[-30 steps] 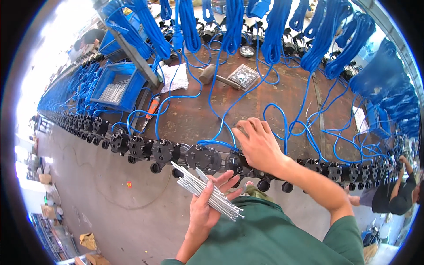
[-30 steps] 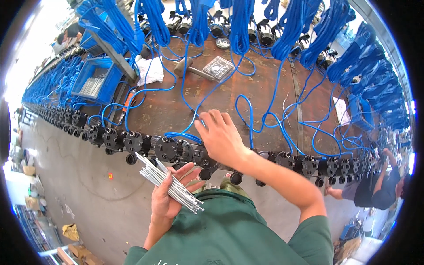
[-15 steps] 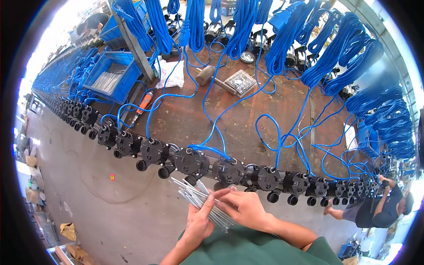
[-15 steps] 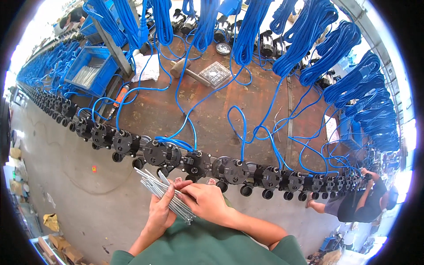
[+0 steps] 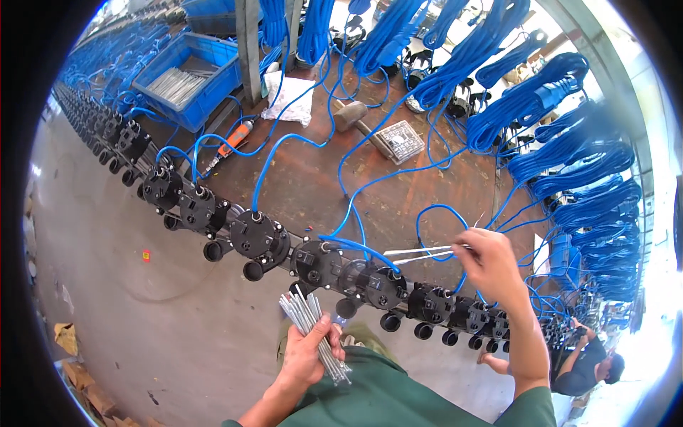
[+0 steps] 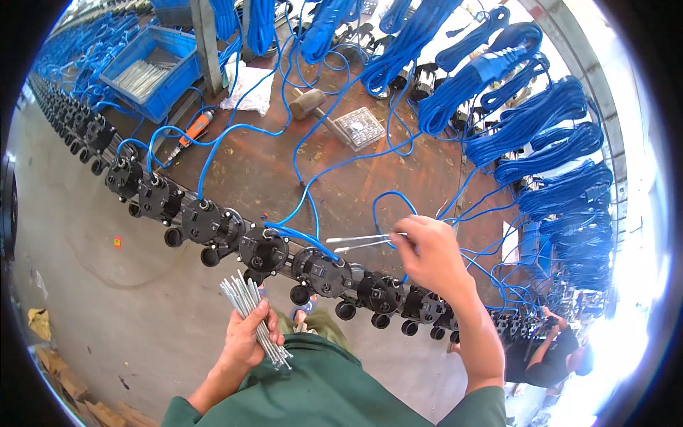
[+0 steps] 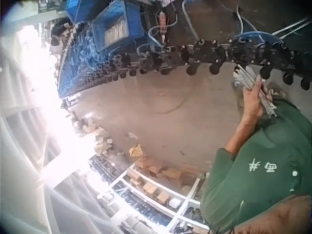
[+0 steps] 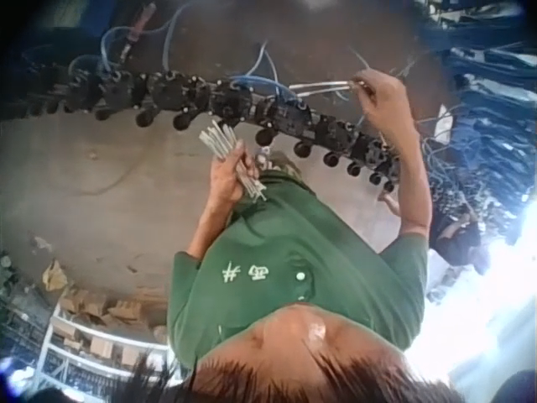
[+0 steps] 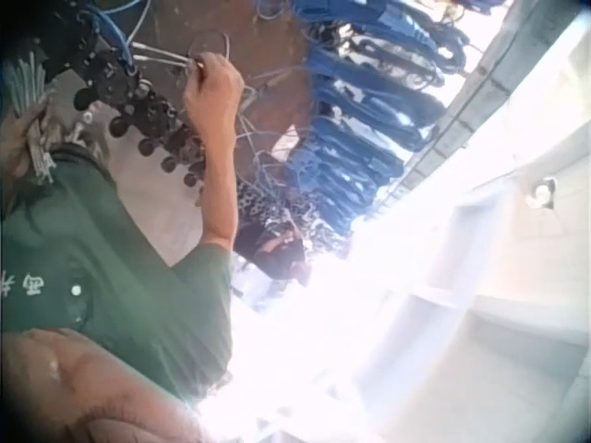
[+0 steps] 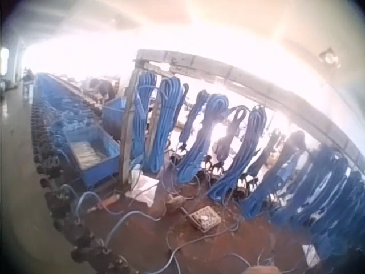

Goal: The person takes metal rods from a container and inserts them into the bases of industrial water pumps along a production line, then uses a pneumatic screwdriver to secure screws into the assembly.

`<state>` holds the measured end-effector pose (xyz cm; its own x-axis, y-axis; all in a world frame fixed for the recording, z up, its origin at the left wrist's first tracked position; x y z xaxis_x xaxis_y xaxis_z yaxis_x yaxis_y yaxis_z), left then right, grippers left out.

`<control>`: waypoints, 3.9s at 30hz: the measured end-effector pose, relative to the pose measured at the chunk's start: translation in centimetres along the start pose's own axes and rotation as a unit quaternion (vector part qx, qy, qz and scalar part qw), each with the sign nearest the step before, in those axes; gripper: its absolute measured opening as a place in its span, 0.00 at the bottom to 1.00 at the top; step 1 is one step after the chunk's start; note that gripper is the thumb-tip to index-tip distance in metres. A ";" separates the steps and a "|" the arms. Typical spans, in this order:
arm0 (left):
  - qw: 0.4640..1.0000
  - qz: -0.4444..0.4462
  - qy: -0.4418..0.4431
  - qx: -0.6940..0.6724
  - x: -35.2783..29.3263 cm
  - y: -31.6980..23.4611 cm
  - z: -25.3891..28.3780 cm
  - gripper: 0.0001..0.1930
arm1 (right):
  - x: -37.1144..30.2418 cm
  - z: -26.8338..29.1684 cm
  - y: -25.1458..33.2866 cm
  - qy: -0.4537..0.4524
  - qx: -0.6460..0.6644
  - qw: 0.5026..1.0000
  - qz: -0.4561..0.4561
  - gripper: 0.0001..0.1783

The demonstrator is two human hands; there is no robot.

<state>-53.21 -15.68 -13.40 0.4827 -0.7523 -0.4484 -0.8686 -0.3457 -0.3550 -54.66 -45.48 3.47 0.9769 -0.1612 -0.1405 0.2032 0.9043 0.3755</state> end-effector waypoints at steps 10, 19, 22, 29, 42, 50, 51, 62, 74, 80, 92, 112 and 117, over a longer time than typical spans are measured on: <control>0.999 -0.011 -0.034 -0.024 -1.3 -1.2 3.2 0.08 | 5.7 -5.7 2.8 0.108 -0.162 0.963 0.189 0.06; 0.997 -0.027 -0.051 -0.043 -1.7 -2.3 3.6 0.08 | 5.5 -8.2 4.2 0.140 -0.212 0.941 0.224 0.07; 0.998 -0.016 -0.040 -0.035 -1.9 -1.9 3.8 0.09 | 5.3 -8.1 4.5 0.108 -0.200 0.950 0.215 0.06; 0.999 -0.003 -0.035 -0.018 -2.1 -1.2 3.1 0.07 | 3.8 -7.9 4.8 -0.023 -0.160 0.968 0.192 0.08; 0.999 -0.013 -0.049 -0.006 -3.5 -0.2 4.2 0.08 | -8.7 0.3 4.9 -0.003 -0.058 0.996 -0.063 0.03; 0.999 0.030 0.003 0.018 -3.2 0.2 2.6 0.09 | -9.0 -8.1 1.3 0.011 0.010 1.000 -0.024 0.03; 0.999 0.034 0.008 0.022 -3.1 0.3 2.3 0.09 | -9.2 -8.4 1.1 0.004 0.013 1.000 -0.021 0.03; 0.997 0.038 0.073 0.013 -2.7 2.3 0.7 0.15 | -10.2 -7.9 3.5 0.036 -0.097 0.994 0.044 0.07; 0.990 0.000 0.133 -0.043 -2.1 2.3 -1.1 0.10 | -8.9 -10.9 4.1 0.055 -0.195 0.971 0.126 0.08; 0.994 -0.029 0.097 0.047 -2.4 2.0 -3.5 0.07 | -11.9 -12.7 6.3 -0.096 0.087 0.991 0.030 0.21; 0.993 0.075 0.052 0.082 -0.9 7.0 -2.5 0.08 | -19.1 -15.4 5.3 -0.211 0.256 0.937 -0.105 0.06; 0.984 0.171 -0.052 -0.001 0.3 8.4 0.7 0.10 | -19.5 -9.6 -1.5 -0.124 0.088 0.958 -0.243 0.05; 0.985 0.163 -0.050 -0.012 0.2 7.8 1.6 0.10 | -17.4 -9.4 -0.5 -0.084 -0.008 0.978 -0.192 0.07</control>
<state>-59.75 -17.62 -17.52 0.1848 -0.7670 -0.6145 -0.9812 -0.1084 -0.1597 -72.43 -39.45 -2.87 0.8267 -0.5506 -0.1158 0.5567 0.7706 0.3104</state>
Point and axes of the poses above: each hand's wrist, its own x-axis towards the middle knuckle, its own z-axis out of the back of the hand, y = z × x, the point moved 4 cm from there along x, towards the middle knuckle, and after that the axes turned 11 degrees about y, right-handed, at the moved point
